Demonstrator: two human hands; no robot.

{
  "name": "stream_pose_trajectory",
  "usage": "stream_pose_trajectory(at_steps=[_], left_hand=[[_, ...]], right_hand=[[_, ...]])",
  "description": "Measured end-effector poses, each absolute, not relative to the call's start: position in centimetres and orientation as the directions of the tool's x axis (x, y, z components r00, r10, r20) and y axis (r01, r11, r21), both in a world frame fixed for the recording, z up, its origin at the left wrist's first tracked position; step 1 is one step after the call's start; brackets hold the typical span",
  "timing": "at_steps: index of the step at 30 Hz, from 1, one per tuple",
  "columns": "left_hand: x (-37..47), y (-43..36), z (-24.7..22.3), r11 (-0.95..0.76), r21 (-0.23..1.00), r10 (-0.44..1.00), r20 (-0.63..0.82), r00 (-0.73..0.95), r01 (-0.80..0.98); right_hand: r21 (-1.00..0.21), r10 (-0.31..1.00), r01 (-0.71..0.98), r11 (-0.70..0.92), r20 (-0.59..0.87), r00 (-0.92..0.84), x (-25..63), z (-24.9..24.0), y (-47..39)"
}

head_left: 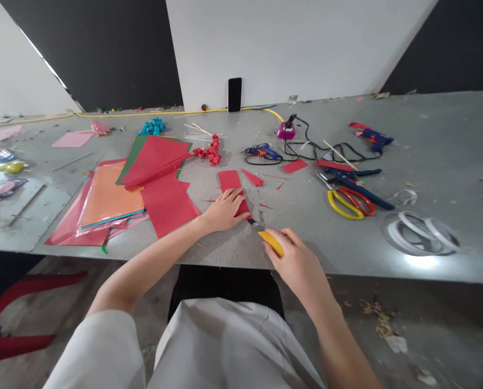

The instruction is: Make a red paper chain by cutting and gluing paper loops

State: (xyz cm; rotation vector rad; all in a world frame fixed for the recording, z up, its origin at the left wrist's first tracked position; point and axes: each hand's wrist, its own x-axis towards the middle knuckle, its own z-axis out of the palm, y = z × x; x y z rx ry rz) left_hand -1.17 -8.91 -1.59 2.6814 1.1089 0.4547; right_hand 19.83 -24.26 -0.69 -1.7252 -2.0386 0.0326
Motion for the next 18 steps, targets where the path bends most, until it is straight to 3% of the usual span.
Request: stream_pose_trajectory(at_steps=[18], left_hand=[[-3.5, -8.3, -0.3, -0.771, 0.355, 0.595, 0.108, 0.796, 0.529]], right_hand=[[-0.281, 0.937, 0.918, 0.281, 0.288, -0.198, 19.7, -0.2, -24.4]])
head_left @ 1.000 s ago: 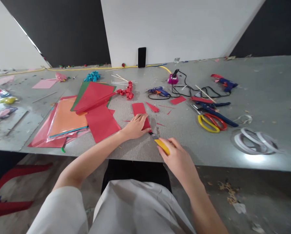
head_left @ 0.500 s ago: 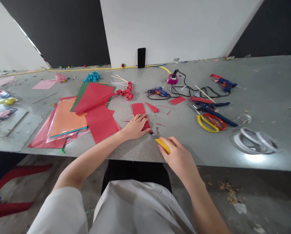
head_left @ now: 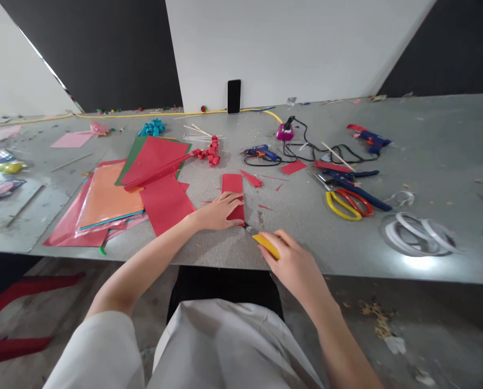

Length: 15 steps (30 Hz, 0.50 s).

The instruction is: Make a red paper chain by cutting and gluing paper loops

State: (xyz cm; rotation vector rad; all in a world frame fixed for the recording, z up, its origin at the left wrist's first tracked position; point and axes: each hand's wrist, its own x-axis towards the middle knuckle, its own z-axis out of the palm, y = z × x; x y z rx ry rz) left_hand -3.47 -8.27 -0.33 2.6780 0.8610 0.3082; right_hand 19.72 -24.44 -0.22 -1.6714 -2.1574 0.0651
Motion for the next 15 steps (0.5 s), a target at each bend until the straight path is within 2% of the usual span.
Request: stream_pose_trajectory(at_steps=[15], left_hand=[[-3.88, -8.51, 0.45, -0.763, 0.393, 0.577, 0.056, 0.815, 0.513]], right_hand=[[-0.267, 0.931, 0.922, 0.279, 0.308, -0.193, 19.24, -0.28, -23.70]])
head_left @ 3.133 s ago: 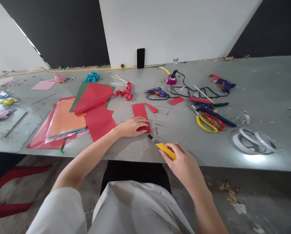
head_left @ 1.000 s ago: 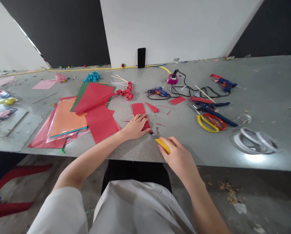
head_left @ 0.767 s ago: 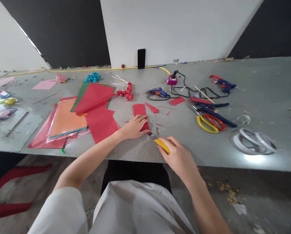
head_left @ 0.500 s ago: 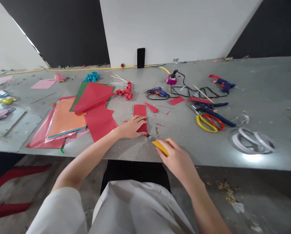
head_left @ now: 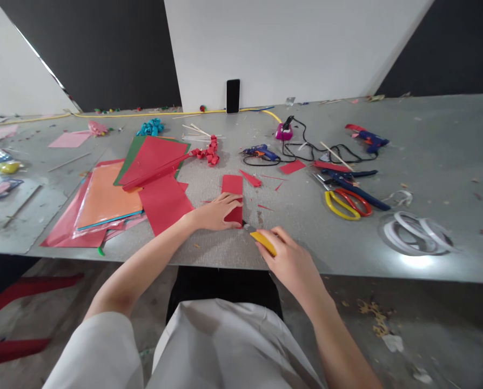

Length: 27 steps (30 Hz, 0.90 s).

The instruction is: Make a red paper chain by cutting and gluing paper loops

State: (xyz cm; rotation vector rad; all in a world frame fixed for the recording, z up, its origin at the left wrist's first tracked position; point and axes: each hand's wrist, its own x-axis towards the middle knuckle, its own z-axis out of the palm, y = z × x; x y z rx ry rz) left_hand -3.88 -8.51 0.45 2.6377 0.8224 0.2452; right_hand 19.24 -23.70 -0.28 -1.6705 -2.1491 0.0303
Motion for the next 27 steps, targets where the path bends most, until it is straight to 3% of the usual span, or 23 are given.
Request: stream_pose_trajectory(at_steps=[7, 14, 27], left_hand=[[-4.1, -8.8, 1.1, -0.776, 0.406, 0.549, 0.060, 0.833, 0.482], [-3.7, -8.5, 0.9, -0.796, 0.406, 0.544, 0.153, 0.825, 0.449], [-4.1, -8.1, 0.7, -0.770, 0.415, 0.539, 0.017, 0.842, 0.484]], right_hand=[[-0.271, 0.933, 0.922, 0.276, 0.307, -0.189, 19.1, -0.2, -23.6], [-0.269, 0.937, 0.923, 0.275, 0.289, -0.195, 19.1, -0.3, -23.6], [-0.258, 0.933, 0.926, 0.277, 0.303, -0.195, 19.0, -0.3, -23.6]])
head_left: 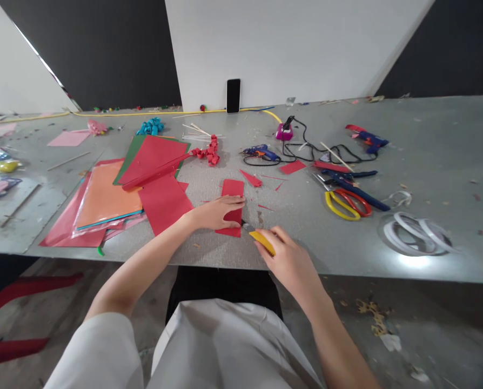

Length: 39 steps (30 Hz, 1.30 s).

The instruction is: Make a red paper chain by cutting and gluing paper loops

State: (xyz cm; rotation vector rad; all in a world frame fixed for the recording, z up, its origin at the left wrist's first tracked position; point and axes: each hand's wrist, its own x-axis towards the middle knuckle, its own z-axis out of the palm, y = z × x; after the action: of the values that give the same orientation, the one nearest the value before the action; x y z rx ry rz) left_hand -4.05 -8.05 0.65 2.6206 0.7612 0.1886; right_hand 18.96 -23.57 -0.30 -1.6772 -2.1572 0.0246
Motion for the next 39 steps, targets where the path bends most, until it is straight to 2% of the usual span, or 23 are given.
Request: stream_pose_trajectory(at_steps=[7, 11, 16, 22, 32, 35, 39], left_hand=[[-4.3, -8.4, 1.3, -0.789, 0.400, 0.511, 0.003, 0.860, 0.467], [-4.1, -8.4, 1.5, -0.800, 0.405, 0.502, 0.047, 0.864, 0.443], [-3.7, -7.9, 0.7, -0.755, 0.459, 0.576, 0.123, 0.808, 0.469], [-4.0, -7.1, 0.0, -0.689, 0.514, 0.602, 0.011, 0.798, 0.512], [-4.1, -8.1, 1.3, -0.725, 0.487, 0.543, -0.031, 0.839, 0.487], [-3.9, -8.5, 1.7, -0.741, 0.483, 0.529, -0.008, 0.849, 0.466], [-3.6, -8.5, 1.5, -0.741, 0.518, 0.545, 0.093, 0.833, 0.427]], right_hand=[[-0.262, 0.939, 0.926, 0.272, 0.283, -0.195, 18.9, 0.0, -23.6], [-0.262, 0.940, 0.925, 0.273, 0.276, -0.199, 19.0, 0.0, -23.6], [-0.271, 0.939, 0.923, 0.274, 0.284, -0.195, 19.0, -0.3, -23.6], [-0.274, 0.934, 0.920, 0.280, 0.300, -0.195, 19.0, -0.4, -23.5], [-0.246, 0.936, 0.932, 0.267, 0.297, -0.190, 18.8, -0.4, -23.2], [-0.249, 0.938, 0.931, 0.266, 0.292, -0.189, 18.8, -0.3, -23.2], [-0.256, 0.940, 0.931, 0.261, 0.287, -0.184, 18.9, -0.3, -23.2]])
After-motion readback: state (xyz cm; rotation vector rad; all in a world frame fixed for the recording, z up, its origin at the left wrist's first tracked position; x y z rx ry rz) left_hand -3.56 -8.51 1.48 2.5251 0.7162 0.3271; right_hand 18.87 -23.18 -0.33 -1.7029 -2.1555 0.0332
